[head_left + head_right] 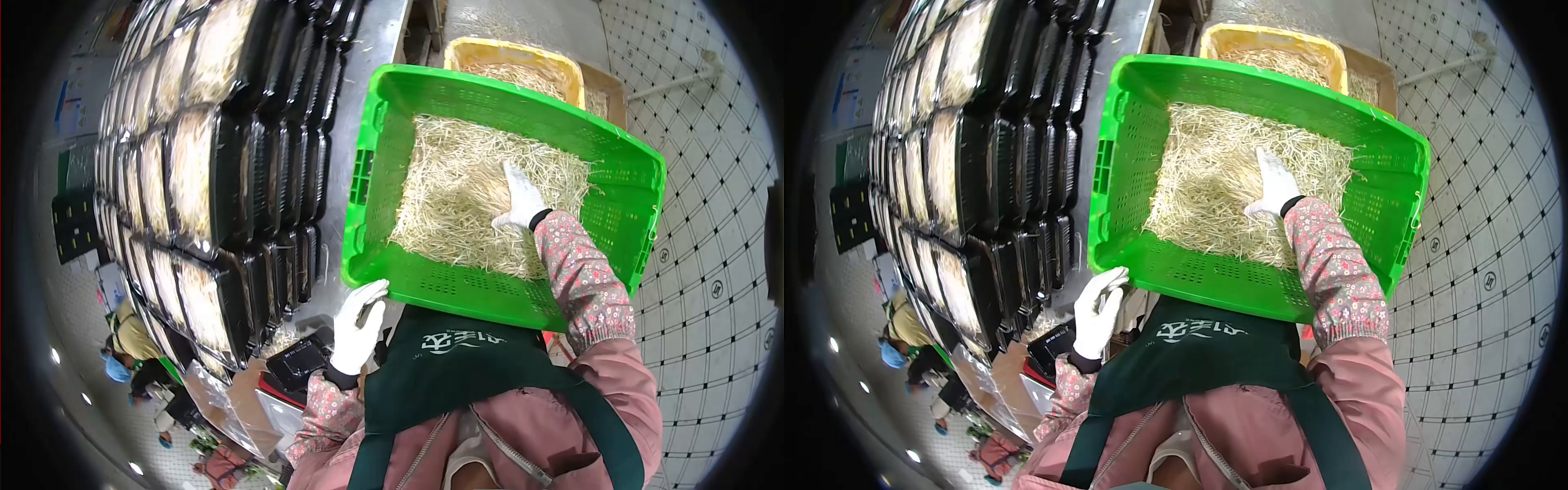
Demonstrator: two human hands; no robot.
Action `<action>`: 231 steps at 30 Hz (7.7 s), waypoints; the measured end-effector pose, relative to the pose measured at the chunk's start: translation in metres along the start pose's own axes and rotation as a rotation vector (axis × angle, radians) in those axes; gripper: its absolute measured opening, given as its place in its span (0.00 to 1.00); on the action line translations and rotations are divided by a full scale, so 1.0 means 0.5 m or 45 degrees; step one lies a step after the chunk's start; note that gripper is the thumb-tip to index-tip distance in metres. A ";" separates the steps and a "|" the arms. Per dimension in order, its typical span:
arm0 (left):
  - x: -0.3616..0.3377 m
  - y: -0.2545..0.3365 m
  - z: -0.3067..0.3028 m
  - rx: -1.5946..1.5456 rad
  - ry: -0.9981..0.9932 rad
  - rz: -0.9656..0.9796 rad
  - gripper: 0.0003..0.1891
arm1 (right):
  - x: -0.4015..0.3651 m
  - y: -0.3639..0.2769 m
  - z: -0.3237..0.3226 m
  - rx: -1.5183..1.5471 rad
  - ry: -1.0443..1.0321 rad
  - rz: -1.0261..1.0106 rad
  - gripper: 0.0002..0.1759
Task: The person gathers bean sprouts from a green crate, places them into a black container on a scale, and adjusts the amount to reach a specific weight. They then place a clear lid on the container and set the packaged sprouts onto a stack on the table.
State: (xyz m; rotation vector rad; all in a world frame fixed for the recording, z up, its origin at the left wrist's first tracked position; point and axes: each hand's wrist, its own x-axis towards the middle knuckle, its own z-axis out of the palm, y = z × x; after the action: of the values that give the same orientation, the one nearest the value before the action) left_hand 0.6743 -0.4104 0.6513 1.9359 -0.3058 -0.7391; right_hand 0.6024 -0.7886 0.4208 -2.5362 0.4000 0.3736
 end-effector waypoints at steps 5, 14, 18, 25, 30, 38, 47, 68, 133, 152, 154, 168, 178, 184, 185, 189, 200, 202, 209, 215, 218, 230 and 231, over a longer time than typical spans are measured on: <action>-0.071 -0.001 -0.046 0.082 0.130 0.025 0.17 | -0.005 -0.045 0.022 0.044 -0.140 0.308 0.69; -0.260 -0.037 -0.155 0.034 1.163 0.179 0.14 | -0.059 -0.031 0.031 0.760 0.209 0.101 0.55; -0.372 -0.141 -0.237 0.224 1.788 0.085 0.22 | -0.060 -0.033 0.001 0.142 -0.045 0.181 0.54; -0.520 -0.443 -0.324 0.124 1.957 -0.488 0.35 | -0.081 0.038 0.017 0.572 0.152 -0.057 0.58; -0.478 -0.663 -0.353 -0.223 1.902 -0.433 0.24 | -0.182 -0.154 -0.130 0.260 0.236 -0.081 0.64; -0.482 -0.421 -0.291 -0.263 2.238 0.232 0.24 | -0.309 -0.622 -0.189 0.350 0.247 -0.998 0.56; -0.651 -0.162 -0.273 1.131 1.842 0.220 0.31 | -0.440 -1.148 0.072 -0.488 0.293 -1.644 0.26; -1.073 -0.646 -0.487 0.854 1.563 -0.175 0.36 | -0.721 -1.575 0.644 -0.597 -0.128 -2.069 0.34; -1.061 -0.651 -0.495 -0.801 2.005 0.755 0.29 | -0.586 -1.613 0.470 0.292 -0.880 -1.996 0.10; -1.128 -0.648 -0.506 0.094 1.858 -0.057 0.24 | -0.363 -1.402 0.355 0.518 -0.876 -1.100 0.07; -1.148 -0.654 -0.532 0.205 1.884 -0.158 0.26 | -0.333 -1.363 0.374 0.032 -0.775 -1.260 0.19; -1.031 -0.574 -0.488 1.073 1.253 -0.096 0.39 | -0.487 -1.517 0.464 -0.161 -0.806 -2.079 0.46; -1.014 -0.587 -0.547 0.854 1.145 -0.216 0.32 | -0.514 -1.541 0.462 -0.320 -0.639 -1.935 0.11; -1.012 -0.591 -0.525 0.869 1.149 -0.228 0.33 | -0.404 -1.471 0.346 0.233 -0.627 -1.474 0.10; -1.013 -0.585 -0.526 0.861 1.134 -0.239 0.33 | -0.361 -1.426 0.376 0.264 -0.615 -1.417 0.11; -1.012 -0.586 -0.528 0.879 1.131 -0.243 0.33 | -0.301 -1.295 0.447 -0.406 -0.428 -1.326 0.26; -1.047 -0.561 -0.502 0.732 1.294 -0.123 0.35 | -0.307 -1.288 0.479 -0.219 -0.285 -1.329 0.15; -1.064 -0.569 -0.478 0.538 1.425 -0.091 0.33 | -0.330 -1.327 0.425 -0.130 -0.322 -1.355 0.15; -1.064 -0.629 -0.456 -0.543 1.909 0.390 0.28 | -0.512 -1.529 0.345 0.289 -0.535 -1.766 0.10; -1.049 -0.612 -0.445 -0.266 2.016 0.389 0.32 | -0.663 -1.623 0.498 -0.206 -0.470 -2.288 0.13; -1.057 -0.650 -0.439 0.399 1.872 -0.125 0.23 | -0.670 -1.618 0.533 -0.316 -0.584 -2.295 0.23; -1.170 -0.643 -0.481 0.277 2.006 -0.250 0.23 | -0.455 -1.517 0.369 0.109 -0.742 -1.758 0.32; -1.182 -0.642 -0.492 0.262 1.988 -0.301 0.24 | -0.443 -1.504 0.369 0.089 -0.677 -1.755 0.33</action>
State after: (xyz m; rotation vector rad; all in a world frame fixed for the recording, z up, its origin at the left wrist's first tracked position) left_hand 0.3306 0.2180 0.6609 2.1778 0.8326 0.7994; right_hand 0.6323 -0.0329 0.6969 -1.9312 -1.4030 0.4038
